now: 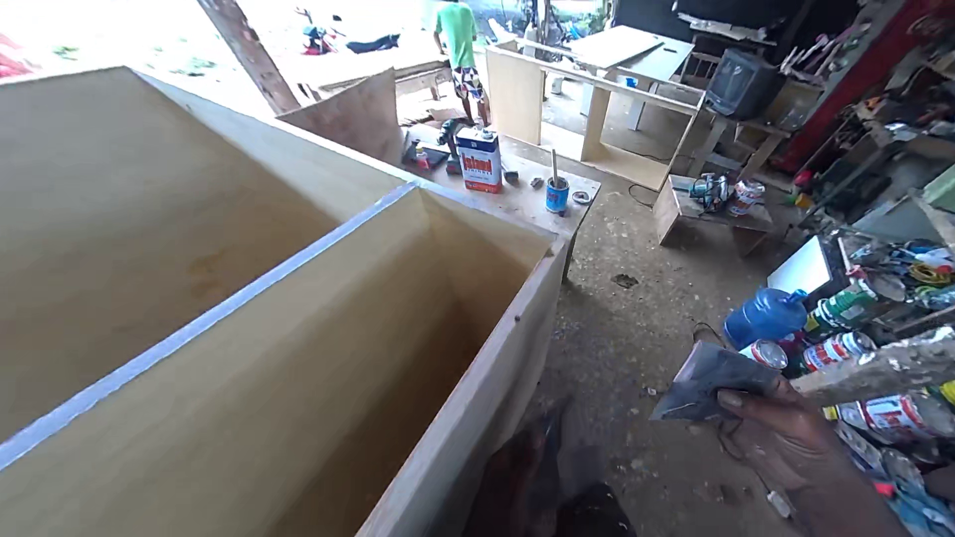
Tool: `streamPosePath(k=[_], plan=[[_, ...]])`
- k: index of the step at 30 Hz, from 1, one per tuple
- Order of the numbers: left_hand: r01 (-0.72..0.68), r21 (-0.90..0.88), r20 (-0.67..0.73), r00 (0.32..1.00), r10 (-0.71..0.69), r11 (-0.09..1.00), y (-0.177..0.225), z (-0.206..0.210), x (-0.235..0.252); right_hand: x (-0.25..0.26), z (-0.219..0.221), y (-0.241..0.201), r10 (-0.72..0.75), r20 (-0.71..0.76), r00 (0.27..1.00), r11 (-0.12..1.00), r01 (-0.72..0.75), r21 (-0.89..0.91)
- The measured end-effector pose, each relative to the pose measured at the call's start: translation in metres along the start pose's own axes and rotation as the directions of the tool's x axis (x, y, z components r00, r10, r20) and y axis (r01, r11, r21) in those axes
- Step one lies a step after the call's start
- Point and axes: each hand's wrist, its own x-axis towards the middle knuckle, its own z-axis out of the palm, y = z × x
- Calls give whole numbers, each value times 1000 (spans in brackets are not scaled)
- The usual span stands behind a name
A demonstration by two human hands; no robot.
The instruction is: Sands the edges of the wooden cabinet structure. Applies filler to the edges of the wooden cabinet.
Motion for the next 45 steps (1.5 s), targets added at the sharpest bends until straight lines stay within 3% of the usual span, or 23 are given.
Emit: streamPosePath(k=[1, 3, 4, 5, 7, 8, 11, 14, 18, 23, 28, 31, 36, 39, 42, 45], plan=[[65, 6, -6, 998, -65, 998, -4, -1, 4, 18, -5, 2, -28, 41, 999, 999, 29, -18], [102, -17, 18, 995, -102, 995, -21, -4, 13, 59, -13, 2, -153, 217, 964, 947, 206, -246], [83, -49, 21, 996, -82, 995, -33, -3, 18, 81, -11, -3, -224, 347, 911, 836, 363, -412], [71, -74, 8, 997, -71, 995, -36, 2, 20, 102, -6, -10, -282, 489, 825, 640, 542, -545], [71, -97, -43, 996, -76, 993, -33, 14, 23, 139, 4, -18, -322, 715, 620, 177, 782, -598], [69, -117, -59, 995, -76, 991, -29, 21, 26, 155, 10, -19, -320, 782, 535, 21, 829, -559], [36, -194, -65, 997, -50, 980, -31, 38, 39, 192, 25, -19, -260, 877, 403, -154, 879, -450], [45, -276, -54, 997, -63, 960, -20, 49, 47, 211, 38, -14, -205, 909, 364, -186, 897, -401], [37, -256, -54, 997, -52, 966, -14, 49, 53, 220, 44, -11, -147, 922, 357, -189, 905, -380], [212, -209, -159, 956, -247, 955, 44, 57, 50, 216, 37, -34, -110, 910, 401, -99, 906, -411], [148, -223, -81, 982, -170, 963, 12, 45, 56, 219, 50, -26, -138, 901, 412, -147, 891, -430], [26, -263, 5, 1000, -26, 964, -24, 39, 64, 219, 52, -15, -110, 907, 407, -174, 890, -421], [0, -267, 3, 1000, 1, 964, -16, 45, 68, 214, 38, -39, -91, 897, 432, -171, 881, -442], [85, -263, -58, 993, -104, 961, 20, 56, 63, 220, 40, -17, -216, 880, 424, -186, 867, -463], [27, -248, -24, 999, -34, 968, -3, 53, 68, 222, 30, 16, -294, 849, 440, -163, 852, -498], [60, -248, -38, 997, -71, 967, 7, 55, 65, 217, 12, 8, -301, 822, 484, -125, 834, -537]])
